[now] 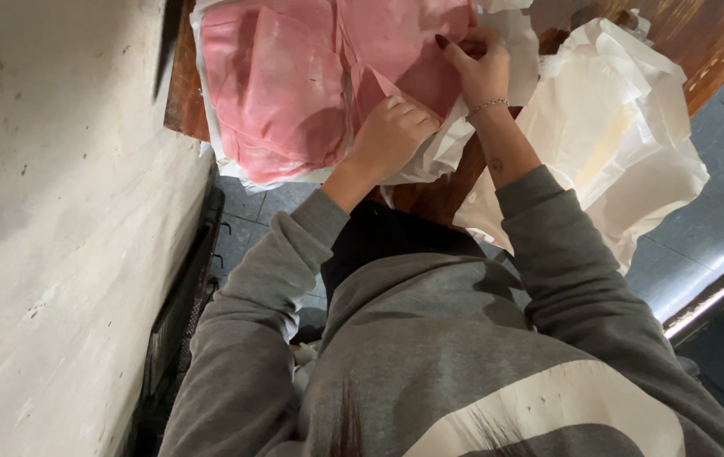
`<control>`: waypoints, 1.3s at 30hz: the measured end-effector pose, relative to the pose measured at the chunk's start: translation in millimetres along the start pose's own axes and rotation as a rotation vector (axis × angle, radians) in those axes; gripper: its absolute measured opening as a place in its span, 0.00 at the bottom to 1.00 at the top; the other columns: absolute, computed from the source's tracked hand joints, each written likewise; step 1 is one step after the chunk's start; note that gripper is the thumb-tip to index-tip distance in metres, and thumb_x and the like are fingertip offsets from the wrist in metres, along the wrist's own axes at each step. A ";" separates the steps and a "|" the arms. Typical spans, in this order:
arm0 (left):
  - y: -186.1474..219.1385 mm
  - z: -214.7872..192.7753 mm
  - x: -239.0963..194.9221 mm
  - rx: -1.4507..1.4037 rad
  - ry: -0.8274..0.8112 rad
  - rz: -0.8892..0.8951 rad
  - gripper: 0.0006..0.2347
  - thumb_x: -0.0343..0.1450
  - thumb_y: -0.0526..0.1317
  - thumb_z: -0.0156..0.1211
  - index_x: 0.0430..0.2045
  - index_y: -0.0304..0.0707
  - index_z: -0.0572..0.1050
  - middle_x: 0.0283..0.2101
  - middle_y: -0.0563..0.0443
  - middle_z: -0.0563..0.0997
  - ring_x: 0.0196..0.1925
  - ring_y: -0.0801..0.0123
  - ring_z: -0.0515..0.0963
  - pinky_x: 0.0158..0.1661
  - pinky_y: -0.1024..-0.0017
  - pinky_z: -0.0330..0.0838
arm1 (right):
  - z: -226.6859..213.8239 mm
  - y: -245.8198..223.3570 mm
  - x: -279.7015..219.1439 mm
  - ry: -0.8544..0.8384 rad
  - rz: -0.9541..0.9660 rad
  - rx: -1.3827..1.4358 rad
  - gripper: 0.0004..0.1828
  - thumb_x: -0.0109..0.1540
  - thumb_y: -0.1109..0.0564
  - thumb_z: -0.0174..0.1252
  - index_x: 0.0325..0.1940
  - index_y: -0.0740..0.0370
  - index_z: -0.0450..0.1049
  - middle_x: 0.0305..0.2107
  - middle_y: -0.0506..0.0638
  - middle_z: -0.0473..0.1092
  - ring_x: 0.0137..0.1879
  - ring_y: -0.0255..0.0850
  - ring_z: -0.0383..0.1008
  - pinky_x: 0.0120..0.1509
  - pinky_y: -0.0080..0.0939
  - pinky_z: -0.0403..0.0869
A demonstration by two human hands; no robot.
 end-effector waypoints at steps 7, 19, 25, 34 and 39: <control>-2.9 1.6 -1.8 -0.010 -0.013 -0.001 0.07 0.68 0.36 0.55 0.34 0.43 0.81 0.34 0.54 0.81 0.41 0.65 0.81 0.49 0.65 0.70 | 6.5 -59.4 -21.3 0.006 -0.463 -0.373 0.17 0.59 0.62 0.77 0.45 0.64 0.74 0.41 0.57 0.74 0.45 0.46 0.76 0.50 0.42 0.77; -5.8 -3.0 -6.1 -0.029 -0.003 -0.012 0.07 0.69 0.36 0.56 0.35 0.42 0.81 0.36 0.54 0.82 0.42 0.65 0.81 0.50 0.65 0.71 | 2.2 -30.1 -7.7 -0.046 -0.267 -0.166 0.20 0.61 0.62 0.75 0.50 0.66 0.72 0.42 0.51 0.76 0.47 0.41 0.80 0.53 0.40 0.80; -5.7 -2.3 -5.9 -0.036 0.023 -0.001 0.07 0.69 0.36 0.56 0.35 0.41 0.81 0.35 0.53 0.82 0.42 0.64 0.81 0.50 0.65 0.70 | 6.9 -22.9 8.9 0.021 -0.117 -0.046 0.22 0.61 0.57 0.77 0.49 0.67 0.72 0.37 0.49 0.77 0.42 0.37 0.78 0.48 0.36 0.78; 5.3 -71.8 -3.3 -0.162 0.088 -0.177 0.04 0.72 0.40 0.64 0.31 0.43 0.83 0.33 0.55 0.84 0.37 0.62 0.84 0.39 0.64 0.76 | 35.7 -12.1 19.1 -0.123 -0.233 0.378 0.07 0.69 0.68 0.64 0.48 0.68 0.73 0.41 0.50 0.77 0.47 0.35 0.76 0.54 0.36 0.77; 14.8 -164.9 -33.8 -0.433 0.071 -0.356 0.09 0.72 0.38 0.67 0.45 0.42 0.83 0.41 0.52 0.85 0.37 0.68 0.84 0.38 0.71 0.78 | 43.0 -53.7 4.9 -0.295 -0.159 0.730 0.09 0.72 0.72 0.56 0.53 0.66 0.69 0.45 0.50 0.77 0.50 0.36 0.78 0.57 0.37 0.78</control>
Point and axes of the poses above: each hand's wrist, its own x-axis towards the middle knuckle, its own z-axis out of the palm, y = z × x, the point moved 5 cm from there along x, towards the middle knuckle
